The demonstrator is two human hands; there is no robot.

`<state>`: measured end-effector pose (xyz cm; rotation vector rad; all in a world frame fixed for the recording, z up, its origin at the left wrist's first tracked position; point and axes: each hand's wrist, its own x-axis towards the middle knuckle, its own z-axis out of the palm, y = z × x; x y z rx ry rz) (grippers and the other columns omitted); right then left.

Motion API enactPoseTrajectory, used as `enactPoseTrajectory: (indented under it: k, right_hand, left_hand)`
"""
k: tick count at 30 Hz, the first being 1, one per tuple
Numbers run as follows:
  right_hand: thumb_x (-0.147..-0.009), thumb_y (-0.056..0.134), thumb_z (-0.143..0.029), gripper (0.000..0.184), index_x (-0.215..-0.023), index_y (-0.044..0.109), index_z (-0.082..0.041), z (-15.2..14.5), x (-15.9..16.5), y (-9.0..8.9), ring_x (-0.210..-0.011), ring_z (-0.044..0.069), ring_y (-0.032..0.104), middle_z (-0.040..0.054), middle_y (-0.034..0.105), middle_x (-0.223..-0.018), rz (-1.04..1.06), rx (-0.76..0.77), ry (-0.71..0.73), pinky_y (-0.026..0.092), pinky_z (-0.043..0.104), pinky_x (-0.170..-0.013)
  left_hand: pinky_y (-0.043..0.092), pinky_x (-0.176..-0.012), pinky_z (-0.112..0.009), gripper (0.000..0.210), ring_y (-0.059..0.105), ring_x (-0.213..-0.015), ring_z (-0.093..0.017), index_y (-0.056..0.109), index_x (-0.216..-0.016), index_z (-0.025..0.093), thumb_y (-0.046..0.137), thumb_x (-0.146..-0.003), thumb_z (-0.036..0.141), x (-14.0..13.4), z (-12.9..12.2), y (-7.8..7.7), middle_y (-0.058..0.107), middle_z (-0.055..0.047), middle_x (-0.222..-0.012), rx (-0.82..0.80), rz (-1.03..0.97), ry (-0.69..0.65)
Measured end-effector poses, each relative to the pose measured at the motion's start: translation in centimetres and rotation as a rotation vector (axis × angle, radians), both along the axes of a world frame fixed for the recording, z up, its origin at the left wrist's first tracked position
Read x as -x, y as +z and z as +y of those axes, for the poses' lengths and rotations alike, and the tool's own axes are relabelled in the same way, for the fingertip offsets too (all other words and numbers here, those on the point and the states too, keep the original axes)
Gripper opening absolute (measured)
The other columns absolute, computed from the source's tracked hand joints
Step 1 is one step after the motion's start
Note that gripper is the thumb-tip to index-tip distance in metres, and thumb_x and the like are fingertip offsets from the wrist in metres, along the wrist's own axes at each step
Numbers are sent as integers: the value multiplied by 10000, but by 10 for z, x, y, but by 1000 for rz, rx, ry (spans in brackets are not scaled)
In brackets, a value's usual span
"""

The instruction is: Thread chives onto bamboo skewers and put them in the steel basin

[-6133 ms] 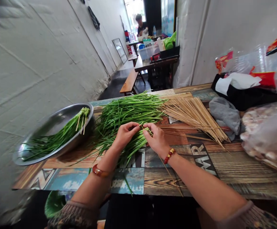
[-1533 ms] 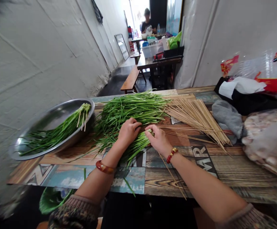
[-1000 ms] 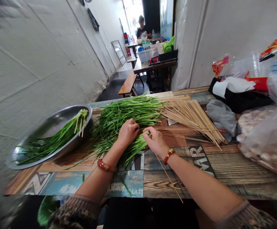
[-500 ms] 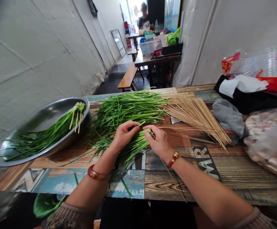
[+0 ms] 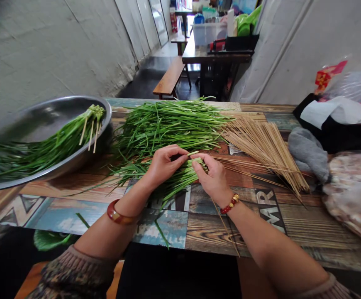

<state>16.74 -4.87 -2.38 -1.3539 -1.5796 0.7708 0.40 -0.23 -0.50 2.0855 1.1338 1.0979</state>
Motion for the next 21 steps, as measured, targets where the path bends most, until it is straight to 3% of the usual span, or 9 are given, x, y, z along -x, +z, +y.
enactPoseTrajectory:
  k: [21]
  right_hand:
    - [-878, 529, -383, 282, -1036, 662, -191, 3, -1, -5, -720, 171, 639, 58, 701, -919, 50, 74, 22, 523, 267, -568]
  left_hand:
    - [418, -637, -227, 135, 590, -684, -119, 711, -783, 161, 587, -809, 113, 1, 0, 0, 641, -22, -723, -58, 95, -55]
